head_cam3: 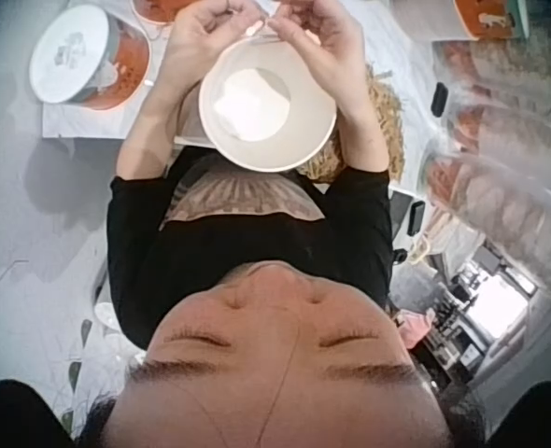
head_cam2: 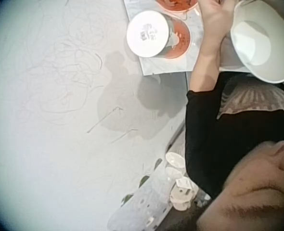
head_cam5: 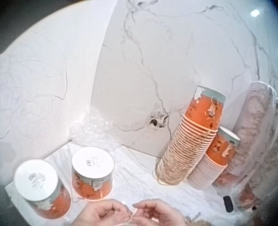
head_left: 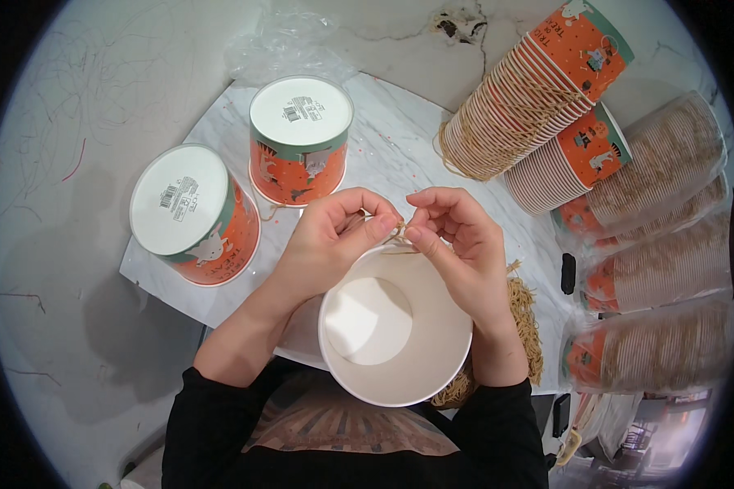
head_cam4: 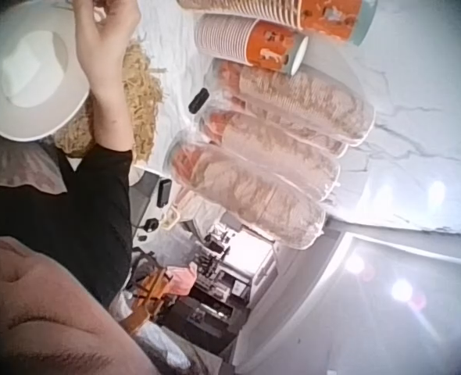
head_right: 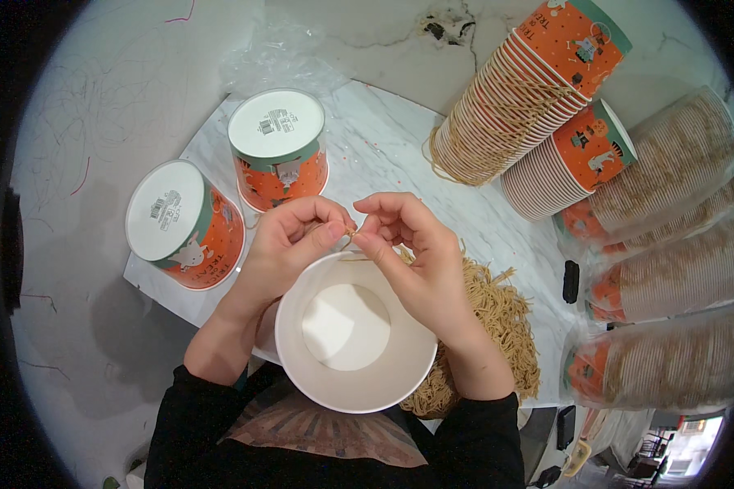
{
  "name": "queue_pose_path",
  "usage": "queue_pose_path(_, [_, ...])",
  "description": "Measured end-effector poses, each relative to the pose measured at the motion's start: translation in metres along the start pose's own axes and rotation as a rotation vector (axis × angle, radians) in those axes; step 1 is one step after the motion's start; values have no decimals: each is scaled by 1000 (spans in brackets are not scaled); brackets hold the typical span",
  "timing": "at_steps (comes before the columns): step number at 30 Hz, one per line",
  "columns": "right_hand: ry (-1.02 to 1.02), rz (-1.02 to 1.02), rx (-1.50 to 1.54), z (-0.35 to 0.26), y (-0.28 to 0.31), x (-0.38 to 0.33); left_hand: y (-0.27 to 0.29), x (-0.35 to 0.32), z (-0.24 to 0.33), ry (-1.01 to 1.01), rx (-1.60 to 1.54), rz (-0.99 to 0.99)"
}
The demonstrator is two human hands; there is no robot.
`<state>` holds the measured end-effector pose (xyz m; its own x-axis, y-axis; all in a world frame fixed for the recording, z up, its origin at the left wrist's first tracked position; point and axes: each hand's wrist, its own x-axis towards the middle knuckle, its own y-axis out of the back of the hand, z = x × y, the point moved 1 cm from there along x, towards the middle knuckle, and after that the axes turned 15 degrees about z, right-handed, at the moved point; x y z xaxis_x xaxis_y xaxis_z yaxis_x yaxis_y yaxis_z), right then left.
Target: Attaching decorative strings to paper cups for packaging.
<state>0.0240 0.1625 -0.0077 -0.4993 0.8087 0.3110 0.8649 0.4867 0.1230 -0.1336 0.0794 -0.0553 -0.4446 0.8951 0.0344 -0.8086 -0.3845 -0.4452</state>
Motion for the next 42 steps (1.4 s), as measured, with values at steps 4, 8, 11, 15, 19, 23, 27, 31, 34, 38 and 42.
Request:
queue_pose_path(4, [-5, -30, -31, 1, 1, 0, 3, 1, -1, 27, -9, -23])
queue_pose_path(8, [-33, -12, -24, -2, 2, -1, 5, 1, 2, 12, 5, 1])
queue_pose_path(11, [-24, -17, -23, -1, 2, -1, 6, 2, 4, 5, -20, 1])
queue_pose_path(15, [-11, -16, -28, -1, 3, 0, 5, 0, 12, 44, -27, -21])
queue_pose_path(19, [-6, -11, -48, -3, 4, 1, 7, 1, 11, 34, -23, -16])
queue_pose_path(23, [-15, -1, -41, -7, 6, 1, 7, 2, 11, 5, 4, -13])
queue_pose_path(27, [-3, -9, -52, -7, 9, 2, 7, 2, 9, 27, -11, -13])
queue_pose_path(31, [4, -14, -49, -7, 9, 2, 2, 1, 13, 57, -40, -4])
queue_pose_path(34, [-1, -10, -41, -8, 8, 2, 7, 3, 2, 55, 106, -11])
queue_pose_path(38, [0, -15, -29, -9, 7, 2, 7, 5, -2, 35, 112, -27])
queue_pose_path(42, [21, -32, -44, -5, 10, 2, 1, 2, 9, 93, 13, -22])
